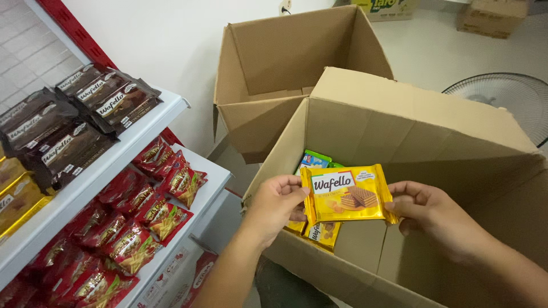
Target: The person picks up packs of wafers from a cardboard box and places them onto a retail shelf one by one.
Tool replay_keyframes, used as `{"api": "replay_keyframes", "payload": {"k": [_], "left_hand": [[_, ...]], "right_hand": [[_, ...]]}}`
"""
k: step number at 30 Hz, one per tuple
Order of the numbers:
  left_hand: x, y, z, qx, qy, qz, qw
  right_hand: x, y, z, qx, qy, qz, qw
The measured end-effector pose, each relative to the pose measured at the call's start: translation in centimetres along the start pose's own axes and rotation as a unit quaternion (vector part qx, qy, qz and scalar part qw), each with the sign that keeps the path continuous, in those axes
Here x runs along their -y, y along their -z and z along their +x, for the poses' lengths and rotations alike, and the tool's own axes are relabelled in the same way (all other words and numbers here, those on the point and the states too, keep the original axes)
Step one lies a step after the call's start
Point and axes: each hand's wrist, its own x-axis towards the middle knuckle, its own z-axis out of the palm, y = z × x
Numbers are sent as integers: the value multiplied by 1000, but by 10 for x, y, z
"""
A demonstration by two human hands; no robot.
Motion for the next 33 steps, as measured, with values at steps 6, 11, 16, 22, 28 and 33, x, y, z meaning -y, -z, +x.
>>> {"api": "replay_keyframes", "payload": {"k": [6, 11, 16, 22, 28, 33], "left_hand": [[-19, -4, -29, -15, -42, 122, 992], [15, 16, -32, -4, -580, 365, 728], [12, 16, -44, -35, -711, 447, 542], [11, 11, -46, -42, -670, 450, 588], [29, 19, -47, -59, -226, 88, 968], [11, 48, -86, -88, -139, -21, 986]], "right_hand": [[-3, 4, -2, -26, 62, -41, 997], [-15, 13, -6, -63, 411, -246, 876], [-4, 15, -18, -81, 596, -380, 702], [-15, 19, -14, -17, 575, -344, 742], [-12, -13, -13, -96, 144, -94, 980], [-29, -29, 16, -57, 208, -76, 973]]}}
